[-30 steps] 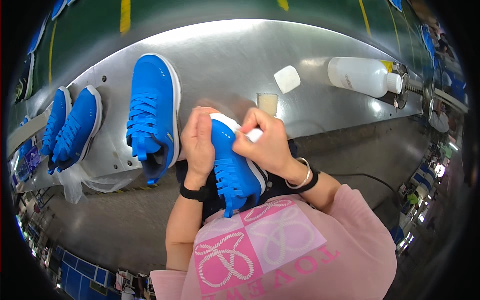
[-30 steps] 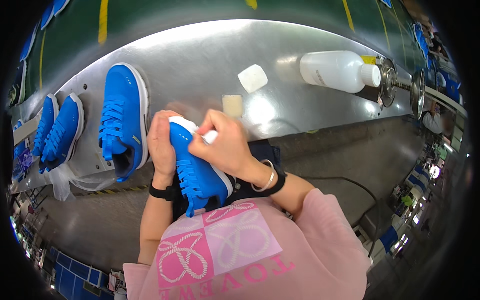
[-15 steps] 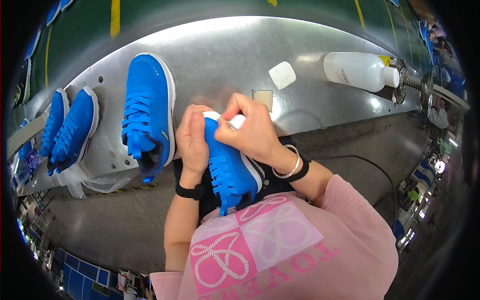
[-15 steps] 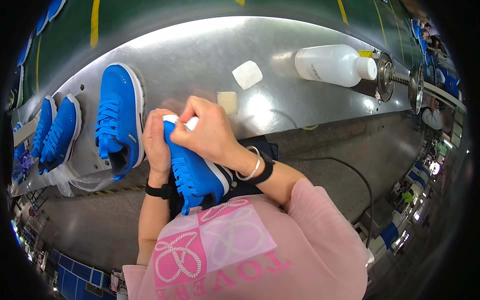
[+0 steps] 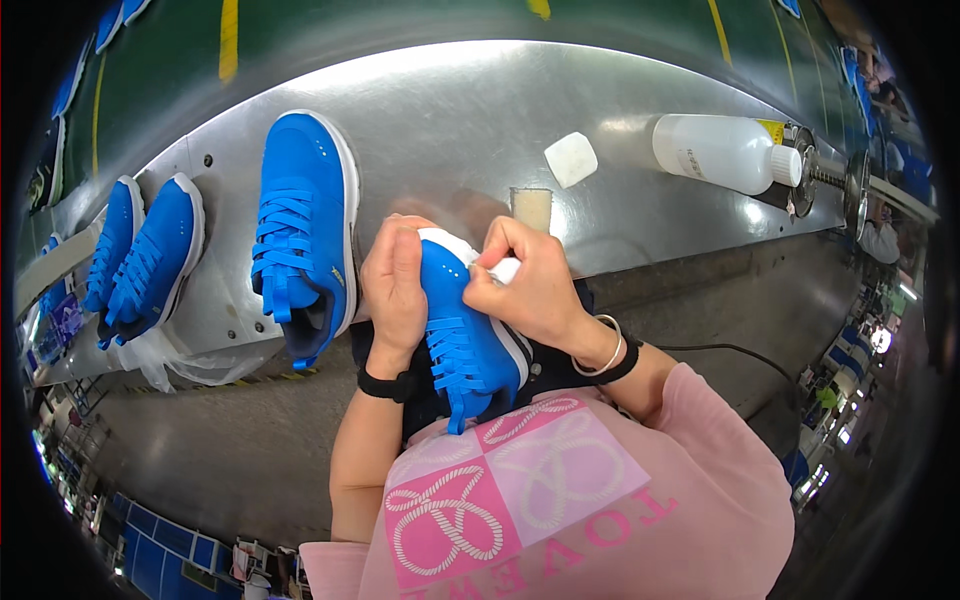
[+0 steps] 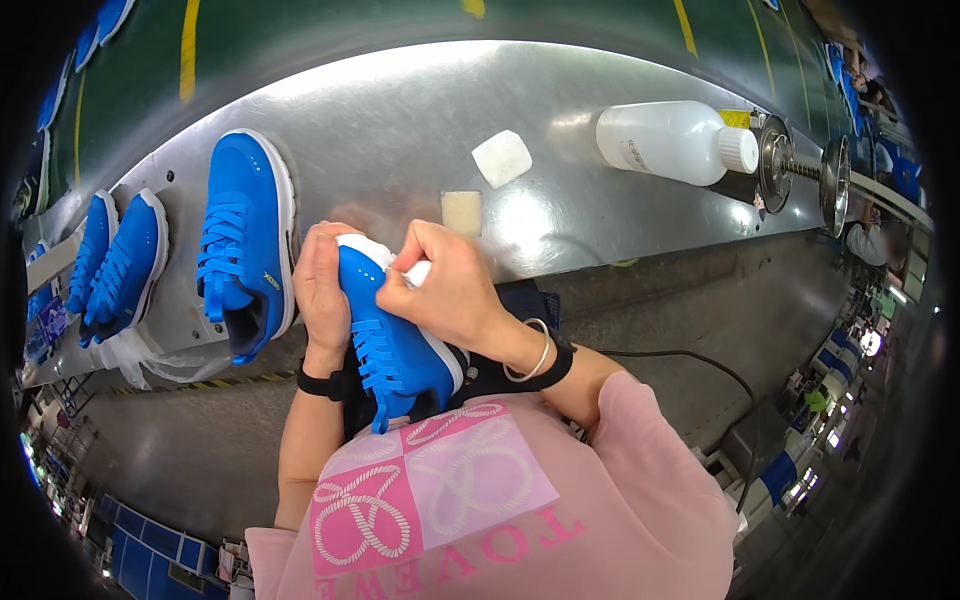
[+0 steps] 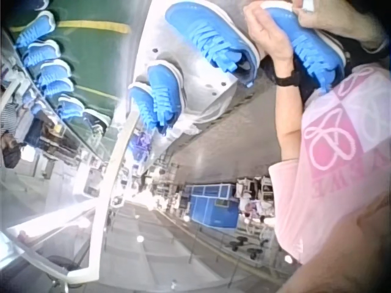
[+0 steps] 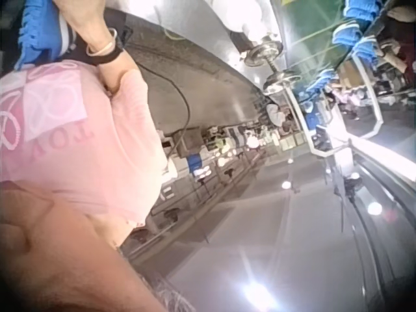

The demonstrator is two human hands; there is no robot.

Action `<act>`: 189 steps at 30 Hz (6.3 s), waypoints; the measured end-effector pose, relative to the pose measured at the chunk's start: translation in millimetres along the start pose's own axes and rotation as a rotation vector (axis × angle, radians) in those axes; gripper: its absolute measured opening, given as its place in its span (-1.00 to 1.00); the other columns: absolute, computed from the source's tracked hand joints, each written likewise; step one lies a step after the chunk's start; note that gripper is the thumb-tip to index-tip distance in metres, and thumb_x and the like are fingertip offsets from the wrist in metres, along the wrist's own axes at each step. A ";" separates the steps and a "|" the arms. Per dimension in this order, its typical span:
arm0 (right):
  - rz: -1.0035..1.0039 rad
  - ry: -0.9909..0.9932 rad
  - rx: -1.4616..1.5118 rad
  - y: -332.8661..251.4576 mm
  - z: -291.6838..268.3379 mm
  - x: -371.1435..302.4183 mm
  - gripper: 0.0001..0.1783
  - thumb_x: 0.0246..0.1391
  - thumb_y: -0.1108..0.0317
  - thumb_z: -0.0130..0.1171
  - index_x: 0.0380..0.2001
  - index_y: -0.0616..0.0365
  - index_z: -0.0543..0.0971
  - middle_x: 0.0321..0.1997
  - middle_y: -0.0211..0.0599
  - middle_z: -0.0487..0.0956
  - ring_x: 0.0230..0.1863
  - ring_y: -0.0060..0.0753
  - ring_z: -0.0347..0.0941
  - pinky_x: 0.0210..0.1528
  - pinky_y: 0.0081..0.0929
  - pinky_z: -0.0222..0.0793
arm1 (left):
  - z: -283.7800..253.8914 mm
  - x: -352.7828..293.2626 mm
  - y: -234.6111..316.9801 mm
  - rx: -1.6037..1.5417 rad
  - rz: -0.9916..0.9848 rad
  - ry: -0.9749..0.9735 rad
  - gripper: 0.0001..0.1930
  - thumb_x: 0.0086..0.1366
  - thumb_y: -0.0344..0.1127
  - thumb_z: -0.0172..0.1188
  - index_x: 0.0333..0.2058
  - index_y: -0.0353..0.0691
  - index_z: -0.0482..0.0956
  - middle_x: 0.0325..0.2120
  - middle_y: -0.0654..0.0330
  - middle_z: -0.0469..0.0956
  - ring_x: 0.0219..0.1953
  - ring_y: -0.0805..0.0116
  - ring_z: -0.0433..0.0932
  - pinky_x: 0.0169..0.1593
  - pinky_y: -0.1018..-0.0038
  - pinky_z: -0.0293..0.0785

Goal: Cleaning and inspecting manufactured shoes on a conveyor line.

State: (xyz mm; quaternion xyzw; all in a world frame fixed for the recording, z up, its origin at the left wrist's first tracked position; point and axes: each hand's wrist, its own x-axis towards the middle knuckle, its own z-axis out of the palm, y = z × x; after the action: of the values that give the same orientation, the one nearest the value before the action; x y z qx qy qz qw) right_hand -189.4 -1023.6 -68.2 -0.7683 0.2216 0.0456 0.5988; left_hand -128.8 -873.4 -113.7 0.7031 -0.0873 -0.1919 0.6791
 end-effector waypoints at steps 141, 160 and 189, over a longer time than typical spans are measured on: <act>0.016 -0.247 0.257 33.5 -25.2 -3.2 -0.82 -0.06 0.43 0.32 -0.52 0.23 0.50 -0.52 -0.37 0.53 -0.45 -0.66 0.40 -0.39 -0.56 0.33 | -1.7 0.9 2.9 -0.049 -0.048 0.003 -0.60 0.54 -0.11 -0.17 -0.28 -0.33 0.48 -0.36 0.21 0.45 -0.30 0.47 0.40 -0.16 0.55 0.33; 0.002 -0.036 0.219 19.0 -3.3 5.6 -0.84 0.00 0.41 0.32 -0.45 0.24 0.54 -0.47 -0.40 0.58 -0.41 -0.67 0.44 -0.34 -0.57 0.39 | -1.4 1.1 5.1 -0.055 -0.019 0.018 -0.61 0.53 -0.13 -0.18 -0.27 -0.34 0.49 -0.35 0.19 0.46 -0.29 0.46 0.42 -0.15 0.54 0.34; 0.093 -0.169 0.273 -2.1 -19.8 -2.4 -0.87 0.11 0.40 0.34 -0.33 0.25 0.66 -0.33 -0.41 0.67 -0.29 -0.70 0.52 -0.23 -0.64 0.46 | -2.9 2.6 1.9 -0.009 0.053 -0.007 -0.61 0.54 -0.13 -0.16 -0.27 -0.34 0.50 -0.38 0.19 0.50 -0.33 0.46 0.44 -0.20 0.53 0.36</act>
State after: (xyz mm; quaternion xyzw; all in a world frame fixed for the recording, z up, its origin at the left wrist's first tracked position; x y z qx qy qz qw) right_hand -194.7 -1041.1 -60.0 -0.6620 0.2098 0.1073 0.7115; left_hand -125.0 -871.9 -112.2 0.6970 -0.1075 -0.1766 0.6867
